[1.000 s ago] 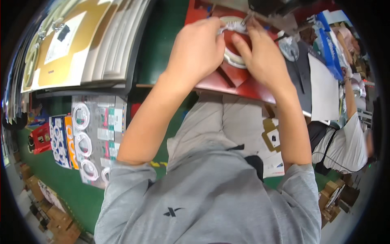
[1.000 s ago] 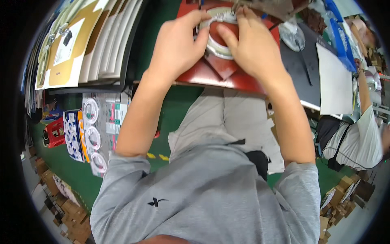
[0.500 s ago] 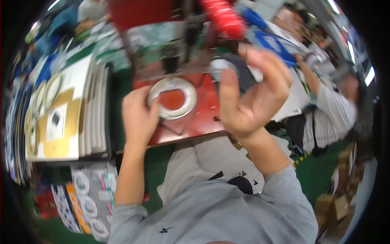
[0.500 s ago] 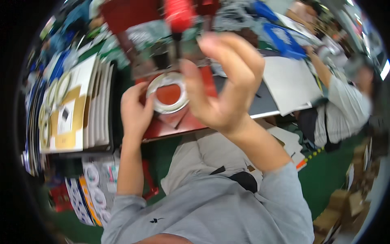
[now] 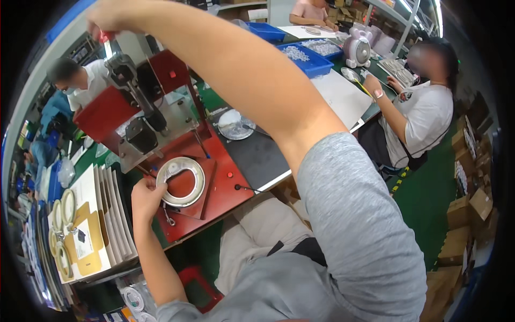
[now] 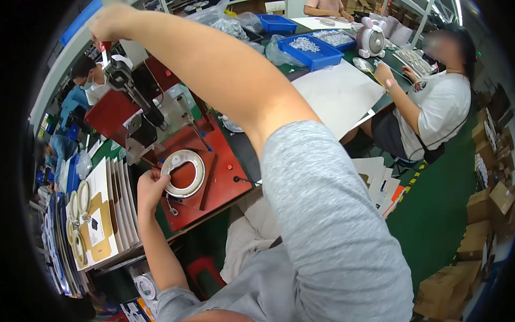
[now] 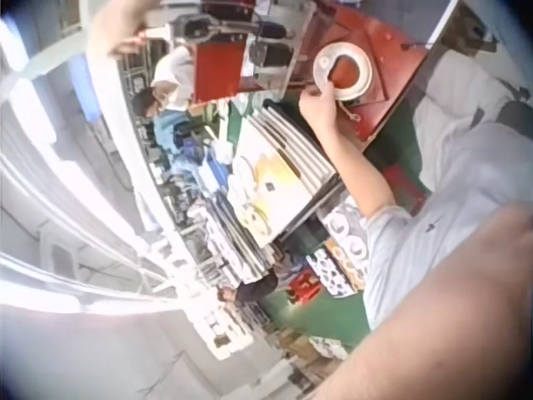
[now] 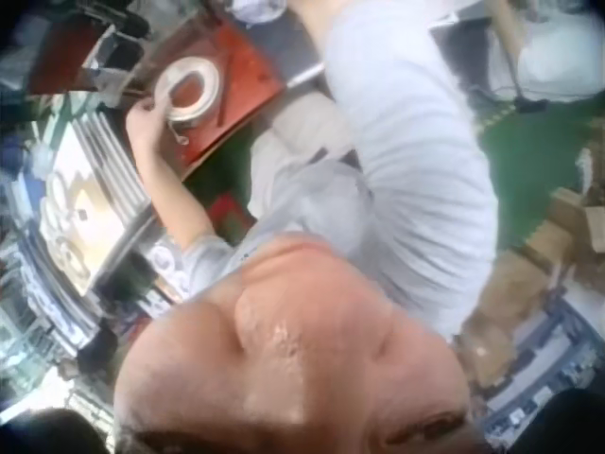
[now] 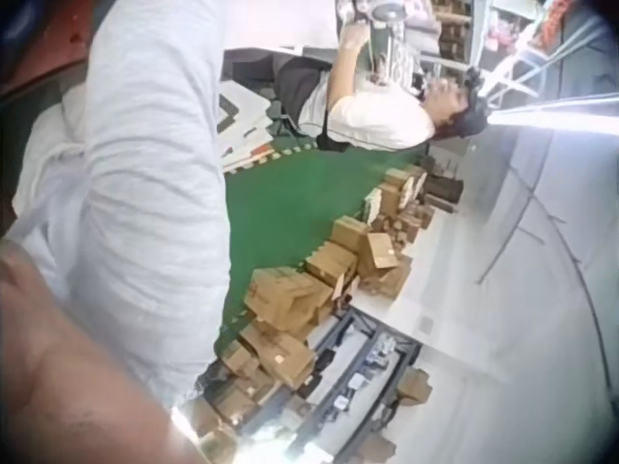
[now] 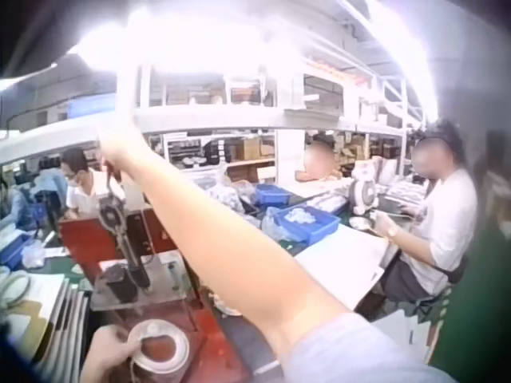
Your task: Assembling electronic components by applying adhesive to a ring and using a manual press to join it to a base.
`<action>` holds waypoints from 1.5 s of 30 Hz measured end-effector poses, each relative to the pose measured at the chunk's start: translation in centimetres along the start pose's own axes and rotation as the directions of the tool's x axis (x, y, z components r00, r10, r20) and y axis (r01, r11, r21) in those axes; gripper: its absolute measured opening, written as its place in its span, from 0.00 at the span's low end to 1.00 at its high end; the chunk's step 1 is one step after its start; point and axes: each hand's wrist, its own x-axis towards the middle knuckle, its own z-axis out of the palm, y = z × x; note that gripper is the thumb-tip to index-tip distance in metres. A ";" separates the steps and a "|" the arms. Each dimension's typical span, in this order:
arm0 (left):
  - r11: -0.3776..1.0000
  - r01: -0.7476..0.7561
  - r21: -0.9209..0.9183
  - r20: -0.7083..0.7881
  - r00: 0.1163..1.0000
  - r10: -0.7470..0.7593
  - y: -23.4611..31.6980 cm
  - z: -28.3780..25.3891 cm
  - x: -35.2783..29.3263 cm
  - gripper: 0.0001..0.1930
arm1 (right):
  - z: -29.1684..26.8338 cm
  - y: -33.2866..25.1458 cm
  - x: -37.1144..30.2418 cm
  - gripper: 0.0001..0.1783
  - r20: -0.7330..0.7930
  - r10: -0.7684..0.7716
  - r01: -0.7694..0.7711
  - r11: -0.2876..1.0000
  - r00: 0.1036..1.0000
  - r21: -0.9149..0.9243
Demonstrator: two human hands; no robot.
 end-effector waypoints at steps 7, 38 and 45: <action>0.644 0.202 -0.738 0.298 0.954 0.042 -2.0 -2.3 -5.2 0.10 | -1.2 -1.0 -7.0 0.19 0.114 0.274 -0.254 0.953 0.955 -0.166; 0.651 0.657 -0.381 0.910 0.142 0.389 3.3 25.0 -20.5 0.17 | -30.9 20.2 -56.1 0.25 -0.324 0.941 -0.415 0.256 -0.101 0.873; 0.567 0.729 -0.384 0.906 0.178 0.385 1.5 25.9 -21.2 0.15 | -17.2 2.4 -53.9 0.14 0.229 0.894 -0.847 0.245 0.386 0.472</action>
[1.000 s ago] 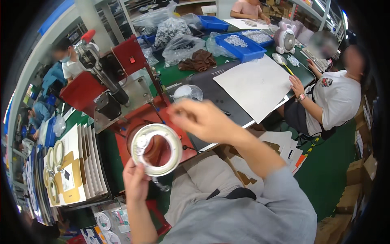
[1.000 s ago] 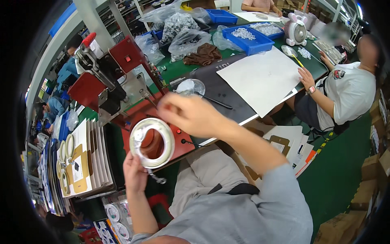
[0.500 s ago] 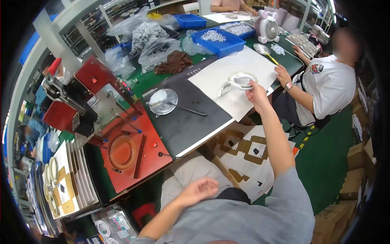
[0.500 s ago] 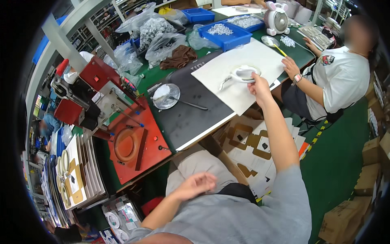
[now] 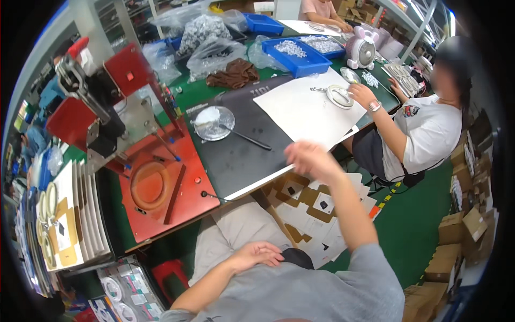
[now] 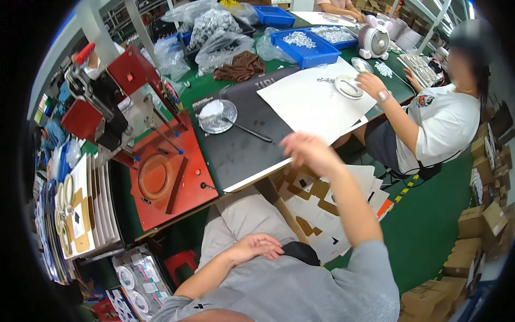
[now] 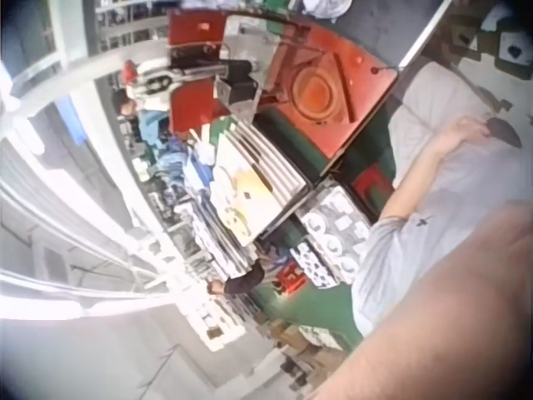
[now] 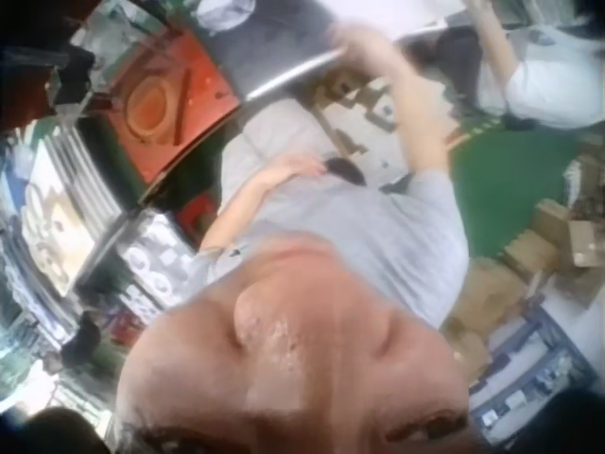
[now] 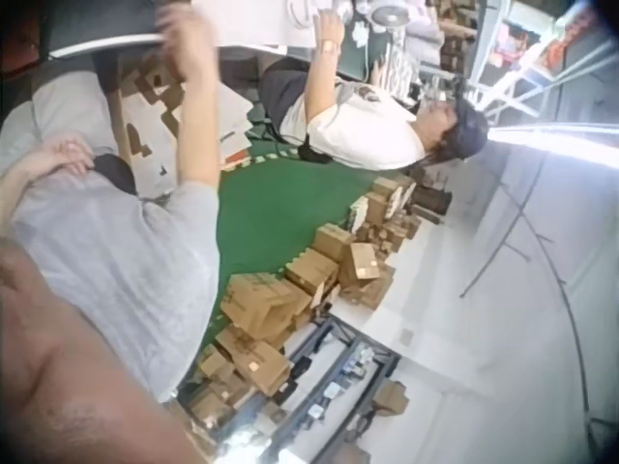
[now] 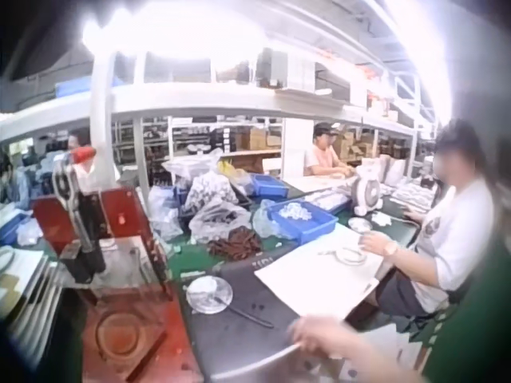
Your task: Assembling electronic components by applying adhesive to a ring and using a manual press to join it to a base.
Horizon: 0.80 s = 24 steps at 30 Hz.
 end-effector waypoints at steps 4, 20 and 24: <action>0.999 -0.036 -0.019 -0.120 0.992 0.034 0.2 -0.7 -2.5 0.15 | 11.4 3.1 -3.0 0.18 0.690 0.191 -0.102 0.980 0.698 -0.169; 0.951 0.291 0.099 -0.574 -0.764 0.294 -17.6 -7.2 -41.0 0.21 | 29.5 20.3 3.7 0.14 0.665 0.537 -0.732 0.681 0.520 0.022; 0.803 0.568 -0.179 -0.477 -0.764 0.434 -20.0 -11.2 -43.1 0.28 | 29.1 20.4 3.9 0.15 0.654 0.543 -0.743 0.668 0.527 0.043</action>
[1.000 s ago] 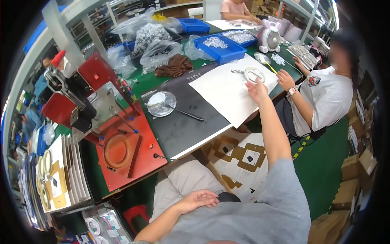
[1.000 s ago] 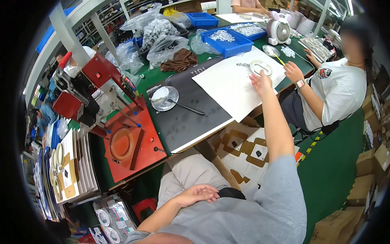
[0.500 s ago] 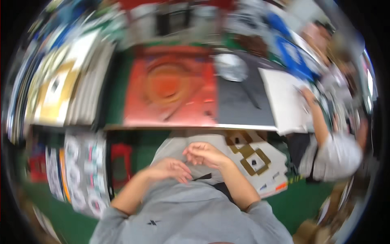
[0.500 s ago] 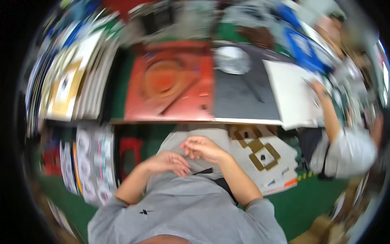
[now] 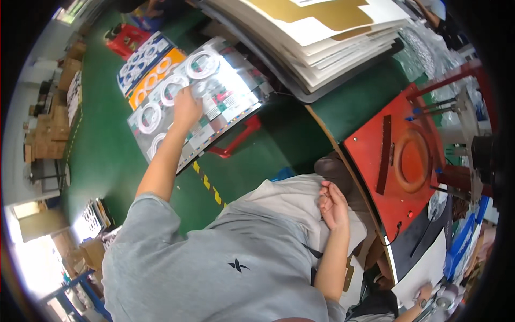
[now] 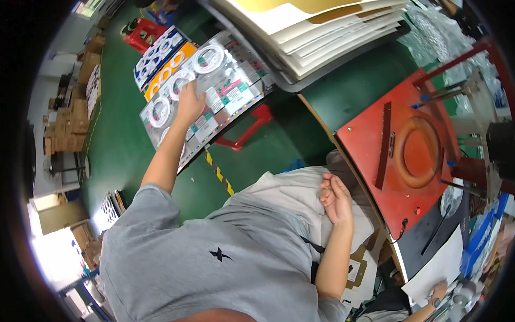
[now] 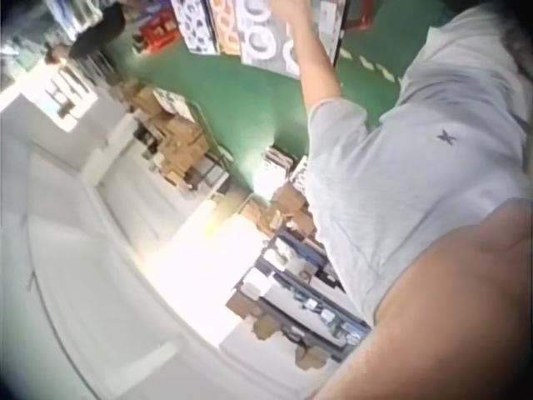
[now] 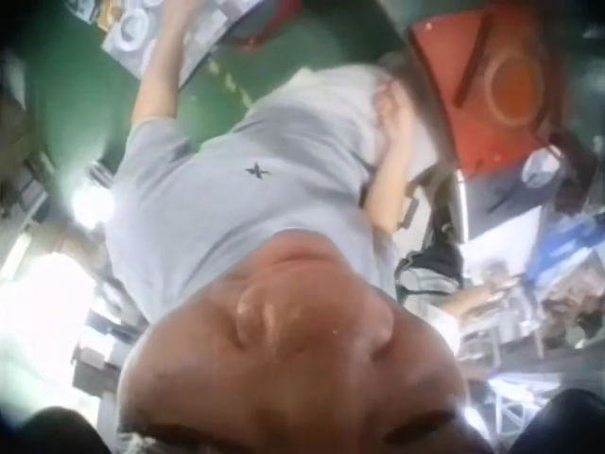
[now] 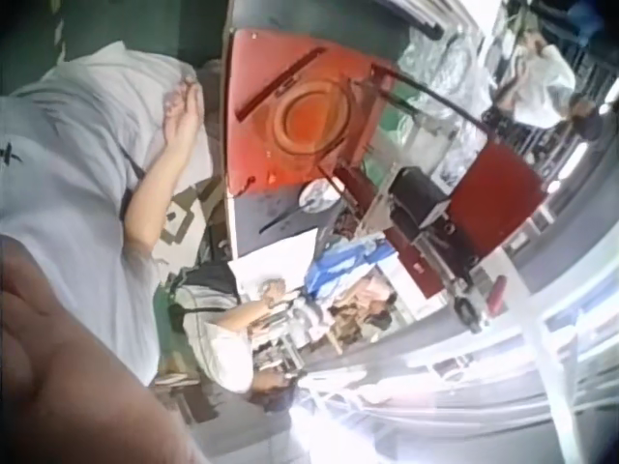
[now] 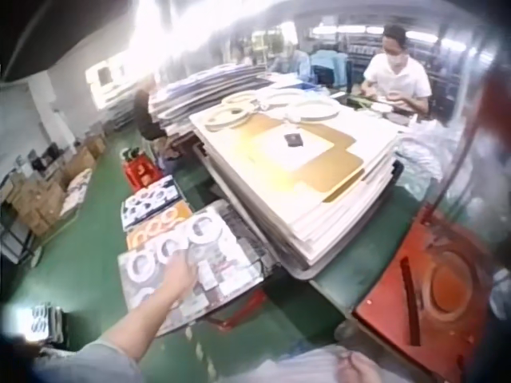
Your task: Assembling electronic components by applying adhesive to a ring and using a manual press to join it to a base.
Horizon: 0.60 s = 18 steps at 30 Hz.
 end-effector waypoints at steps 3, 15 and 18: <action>0.971 -0.240 -0.006 -0.089 0.967 0.239 -0.1 4.0 4.8 0.31 | -0.1 0.0 -0.4 0.15 -0.007 -0.007 0.007 0.999 1.000 -0.035; 0.900 -0.375 -0.222 0.197 0.887 0.419 3.5 3.2 9.7 0.24 | -1.9 1.3 -0.1 0.16 0.087 -0.043 0.046 0.998 0.995 -0.033; 0.761 0.026 -0.649 0.598 0.636 0.488 11.4 -5.8 6.3 0.11 | -2.0 1.3 0.0 0.15 0.149 -0.048 0.052 0.998 0.988 -0.019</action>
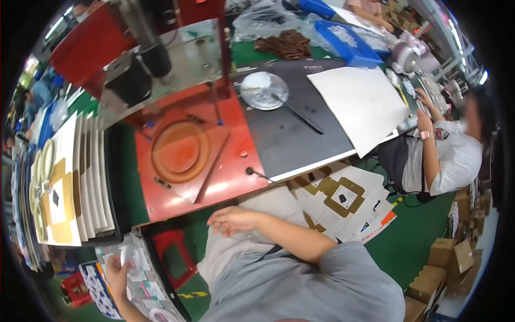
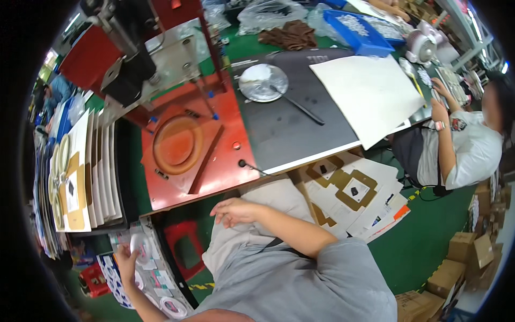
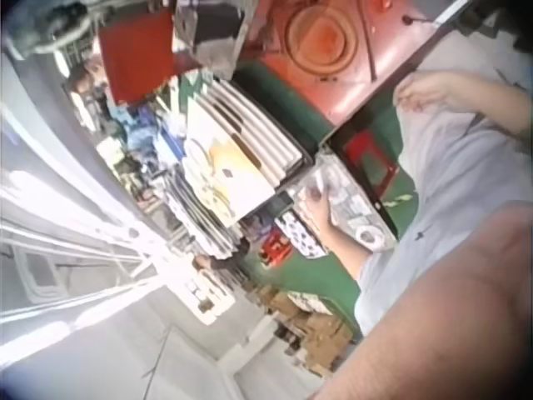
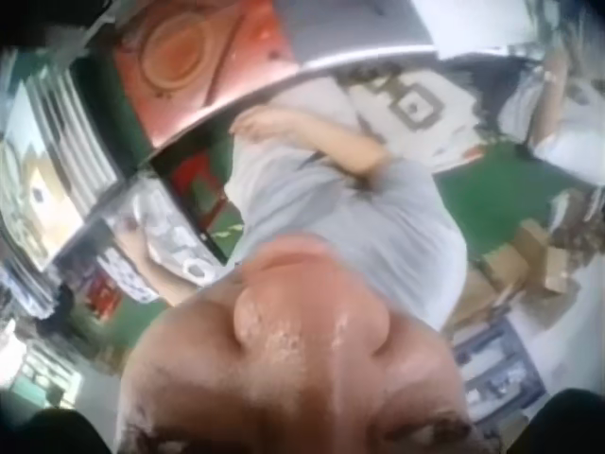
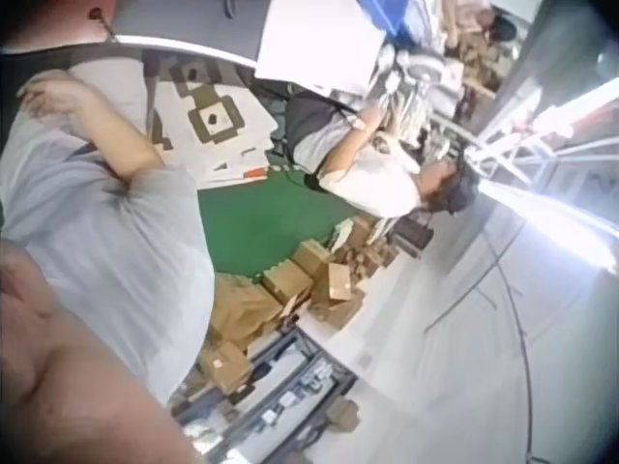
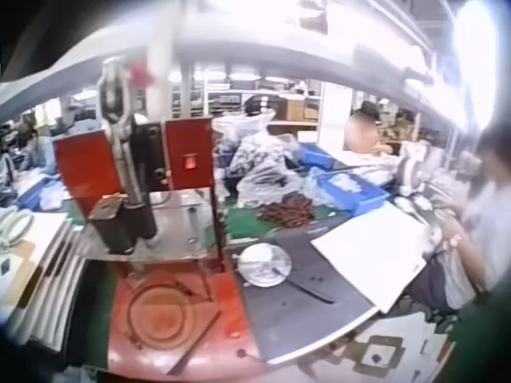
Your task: Assembling electronic components by applying adhesive to a ring and using a manual press to join it to a base.
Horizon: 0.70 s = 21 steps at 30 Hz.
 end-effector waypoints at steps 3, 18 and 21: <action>0.975 0.061 -0.216 0.224 0.974 -0.012 12.1 3.5 -4.9 0.12 | 0.4 -0.4 0.1 0.15 0.044 0.010 -0.010 1.000 0.999 -0.002; 0.707 -0.706 0.034 0.013 0.708 0.706 30.4 20.3 0.6 0.28 | 0.4 -0.4 -0.4 0.16 -0.057 -0.022 0.019 0.999 0.998 -0.040; 0.612 -0.784 0.105 -0.139 0.598 0.789 30.2 23.5 2.7 0.25 | 0.7 -0.4 -0.5 0.16 -0.027 -0.018 0.017 0.999 0.999 -0.032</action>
